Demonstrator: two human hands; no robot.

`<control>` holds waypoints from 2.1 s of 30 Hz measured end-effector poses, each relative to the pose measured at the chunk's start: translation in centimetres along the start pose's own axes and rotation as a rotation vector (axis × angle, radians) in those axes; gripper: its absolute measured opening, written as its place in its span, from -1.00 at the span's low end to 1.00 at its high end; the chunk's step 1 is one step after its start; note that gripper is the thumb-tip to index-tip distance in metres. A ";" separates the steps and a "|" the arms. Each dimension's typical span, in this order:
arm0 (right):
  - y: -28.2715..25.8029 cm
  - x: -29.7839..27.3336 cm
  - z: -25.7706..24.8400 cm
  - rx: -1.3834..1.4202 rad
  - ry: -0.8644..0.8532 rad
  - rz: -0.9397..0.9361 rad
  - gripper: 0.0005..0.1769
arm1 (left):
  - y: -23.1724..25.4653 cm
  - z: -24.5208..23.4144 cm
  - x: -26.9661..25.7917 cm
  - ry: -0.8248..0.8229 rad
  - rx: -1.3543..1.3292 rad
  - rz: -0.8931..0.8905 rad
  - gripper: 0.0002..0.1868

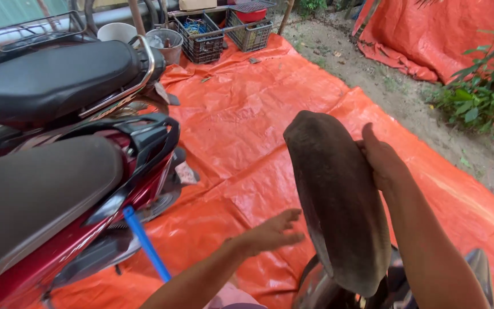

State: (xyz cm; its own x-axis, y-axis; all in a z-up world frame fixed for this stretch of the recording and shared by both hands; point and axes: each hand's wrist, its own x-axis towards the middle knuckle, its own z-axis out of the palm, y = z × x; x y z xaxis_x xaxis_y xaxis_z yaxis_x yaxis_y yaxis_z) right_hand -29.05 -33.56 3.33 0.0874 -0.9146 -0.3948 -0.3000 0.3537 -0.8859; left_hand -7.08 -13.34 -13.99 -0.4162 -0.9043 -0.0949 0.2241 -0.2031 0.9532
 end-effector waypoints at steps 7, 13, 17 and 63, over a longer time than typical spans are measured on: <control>-5.5 16.0 -1.7 0.078 0.008 0.065 0.10 | 4.9 -2.9 14.9 -0.148 -0.514 0.251 -0.35; -10.9 29.1 -1.8 0.225 -0.090 -0.011 0.09 | 11.8 -6.8 28.1 0.282 -0.730 0.271 -0.42; -14.4 34.5 -1.5 0.146 -0.064 -0.115 -0.01 | 17.3 -11.4 35.4 0.512 -0.403 0.259 -0.30; -41.6 123.5 0.1 -0.409 -0.055 -0.306 -0.20 | 15.3 -84.4 65.1 1.586 0.310 -0.215 -0.62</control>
State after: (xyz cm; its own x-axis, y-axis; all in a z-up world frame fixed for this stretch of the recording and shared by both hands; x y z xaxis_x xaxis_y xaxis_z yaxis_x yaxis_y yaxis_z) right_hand -5.67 -161.21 -8.63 0.2762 -0.9486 -0.1546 -0.5990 -0.0441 -0.7995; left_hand 43.68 -107.00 -29.80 0.9025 -0.3684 -0.2231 0.0278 -0.4673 0.8837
